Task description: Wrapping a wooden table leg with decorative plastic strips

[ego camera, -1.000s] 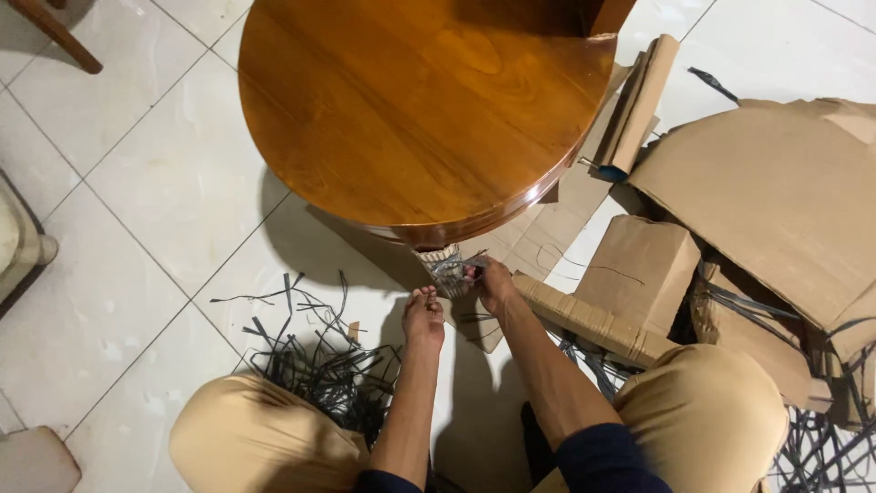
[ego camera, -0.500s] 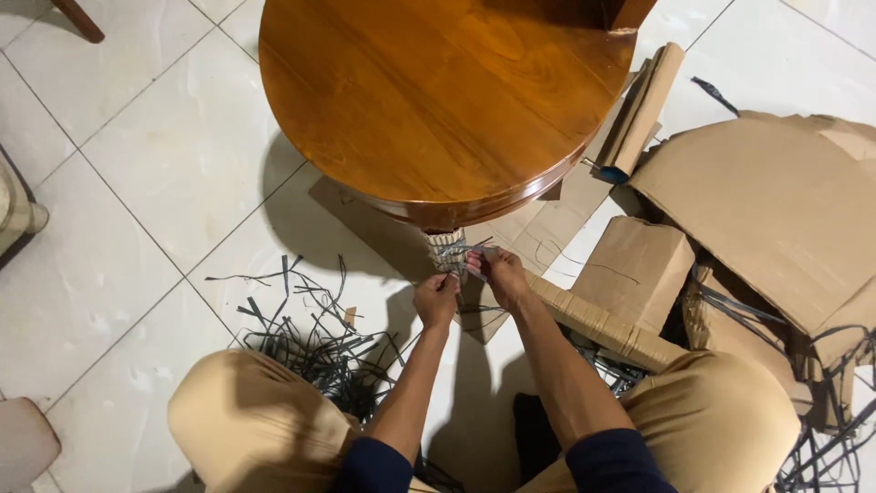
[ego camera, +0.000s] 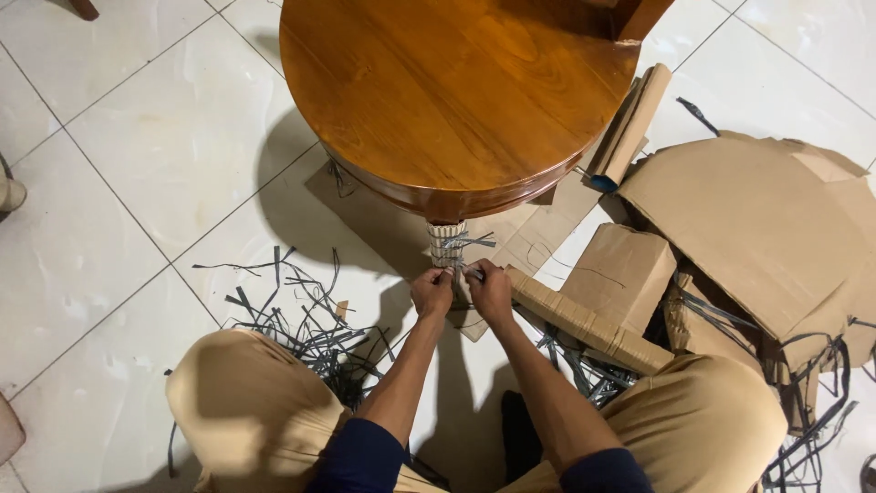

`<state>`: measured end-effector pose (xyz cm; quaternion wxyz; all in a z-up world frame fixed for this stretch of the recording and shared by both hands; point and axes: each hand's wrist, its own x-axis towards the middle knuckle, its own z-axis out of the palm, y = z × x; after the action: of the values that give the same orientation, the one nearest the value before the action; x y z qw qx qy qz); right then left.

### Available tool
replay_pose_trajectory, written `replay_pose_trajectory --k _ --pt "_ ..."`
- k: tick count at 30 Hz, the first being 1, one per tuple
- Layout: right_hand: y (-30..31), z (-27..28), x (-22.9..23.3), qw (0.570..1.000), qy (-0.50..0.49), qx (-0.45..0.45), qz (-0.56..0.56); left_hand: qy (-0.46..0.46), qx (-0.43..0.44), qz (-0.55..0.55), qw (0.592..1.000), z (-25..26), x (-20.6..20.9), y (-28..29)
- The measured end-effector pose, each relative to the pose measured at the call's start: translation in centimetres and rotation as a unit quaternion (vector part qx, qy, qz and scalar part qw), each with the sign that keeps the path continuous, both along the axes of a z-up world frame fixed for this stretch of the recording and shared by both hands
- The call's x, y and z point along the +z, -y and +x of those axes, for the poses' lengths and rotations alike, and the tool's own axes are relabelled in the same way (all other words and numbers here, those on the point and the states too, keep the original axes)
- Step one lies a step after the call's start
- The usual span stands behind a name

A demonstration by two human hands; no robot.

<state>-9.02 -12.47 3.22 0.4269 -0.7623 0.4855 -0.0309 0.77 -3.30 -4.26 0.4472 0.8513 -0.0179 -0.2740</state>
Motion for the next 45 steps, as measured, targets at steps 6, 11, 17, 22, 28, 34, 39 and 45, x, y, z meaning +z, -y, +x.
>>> replay_pose_trajectory --k 6,11,17,22,28,34,39,45 --pt "-3.5 1.1 0.1 0.956 0.113 -0.213 0.165 -0.027 0.058 -0.023 0.998 -0.5 -1.7 0.8" --pt "-4.9 1.1 2.4 0.870 0.213 -0.285 0.341 -0.148 0.113 -0.099 0.977 -0.2 0.9 0.4" --pt "-4.7 1.2 2.2 0.845 0.210 -0.289 0.398 -0.215 0.130 -0.159 0.955 -0.2 2.9 0.0" --pt "-4.4 1.0 2.7 0.813 0.230 -0.303 0.441 -0.220 0.120 -0.162 0.954 -0.6 4.0 -0.2" --pt "-4.3 0.6 3.6 0.781 0.250 -0.307 0.483 -0.227 0.108 -0.167 0.953 -0.9 4.9 -0.4" --pt "-3.8 0.6 5.0 0.776 0.239 -0.288 0.508 -0.231 0.096 -0.174 0.952 -0.9 5.3 -0.4" --pt "-4.0 0.0 4.9 0.751 0.240 -0.298 0.538 -0.222 0.097 -0.191 0.951 -0.8 4.9 -0.7" --pt "-4.5 1.0 2.1 0.802 0.263 -0.292 0.449 -0.196 0.095 -0.148 0.965 -1.5 4.4 0.1"
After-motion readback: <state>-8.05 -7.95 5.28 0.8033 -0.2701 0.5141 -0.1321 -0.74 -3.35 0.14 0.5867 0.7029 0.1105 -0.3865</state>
